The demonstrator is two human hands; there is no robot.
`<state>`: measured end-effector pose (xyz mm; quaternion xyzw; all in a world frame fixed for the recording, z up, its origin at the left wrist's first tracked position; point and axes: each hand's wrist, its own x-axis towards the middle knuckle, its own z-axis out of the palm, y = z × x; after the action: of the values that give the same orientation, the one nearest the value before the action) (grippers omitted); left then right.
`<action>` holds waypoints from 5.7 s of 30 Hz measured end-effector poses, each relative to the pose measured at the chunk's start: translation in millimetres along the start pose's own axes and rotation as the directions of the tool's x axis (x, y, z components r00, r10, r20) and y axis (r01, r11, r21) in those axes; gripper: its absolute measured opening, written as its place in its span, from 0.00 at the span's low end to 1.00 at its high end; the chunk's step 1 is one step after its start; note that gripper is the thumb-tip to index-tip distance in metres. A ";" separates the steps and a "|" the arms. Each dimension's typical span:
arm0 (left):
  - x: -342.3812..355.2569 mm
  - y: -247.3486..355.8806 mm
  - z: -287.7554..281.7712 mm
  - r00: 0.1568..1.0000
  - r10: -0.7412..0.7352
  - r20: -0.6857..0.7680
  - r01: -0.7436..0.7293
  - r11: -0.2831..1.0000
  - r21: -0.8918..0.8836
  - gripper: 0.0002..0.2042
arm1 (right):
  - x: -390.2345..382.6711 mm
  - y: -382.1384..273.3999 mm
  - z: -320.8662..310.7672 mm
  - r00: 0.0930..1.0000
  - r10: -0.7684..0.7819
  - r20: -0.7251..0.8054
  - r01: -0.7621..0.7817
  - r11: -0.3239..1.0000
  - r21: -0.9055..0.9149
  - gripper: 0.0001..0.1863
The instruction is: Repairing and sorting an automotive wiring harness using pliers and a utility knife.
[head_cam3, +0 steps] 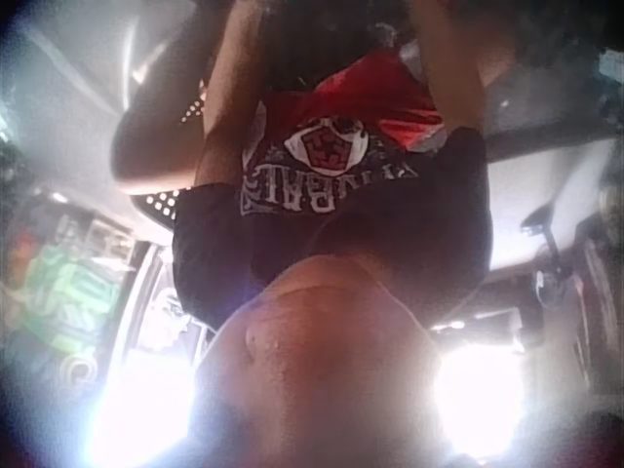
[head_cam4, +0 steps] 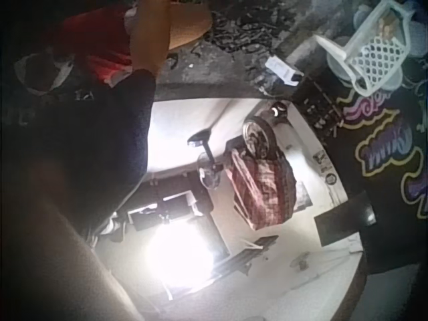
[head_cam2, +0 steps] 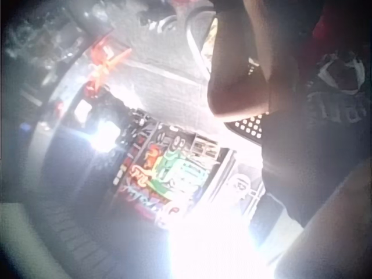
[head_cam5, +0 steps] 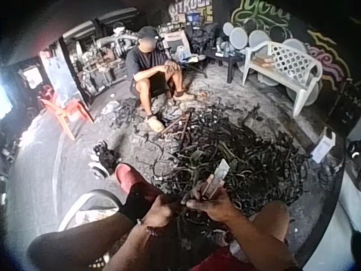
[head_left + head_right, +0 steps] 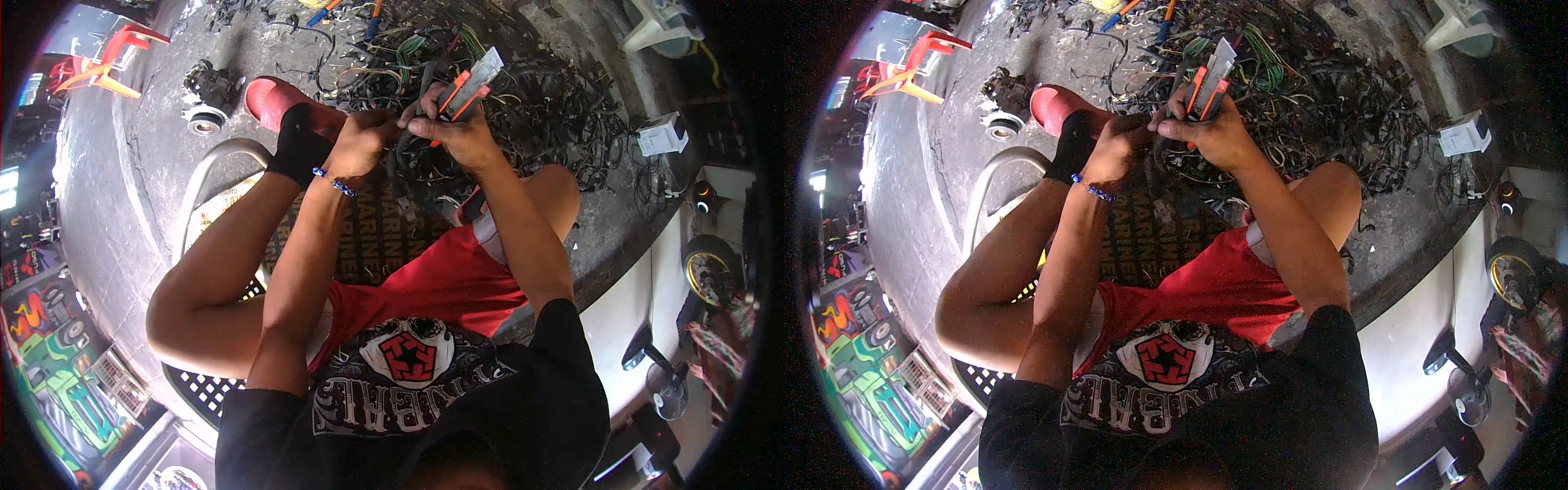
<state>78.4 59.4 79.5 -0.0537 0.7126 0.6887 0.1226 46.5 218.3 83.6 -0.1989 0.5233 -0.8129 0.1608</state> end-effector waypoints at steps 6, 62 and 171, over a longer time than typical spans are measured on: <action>7.8 -31.7 5.9 0.999 0.000 0.043 0.005 0.993 -0.121 0.08 | -3.2 4.3 7.4 0.996 0.092 0.002 -0.092 0.996 -0.015 0.13; -8.5 15.5 10.7 0.949 -0.220 0.225 0.311 0.548 -0.777 0.09 | 16.7 20.9 -17.3 0.777 -0.605 -0.172 0.145 0.438 -0.887 0.15; 250.8 44.9 -0.9 0.977 0.062 0.206 -0.211 0.104 0.972 0.41 | -12.5 0.7 -120.9 0.792 0.294 -0.535 -0.430 0.891 -0.145 0.14</action>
<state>-174.5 83.7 60.7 0.1459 0.9825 0.0522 0.1030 -2.1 319.1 35.8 0.1036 0.6768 -0.7140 0.1464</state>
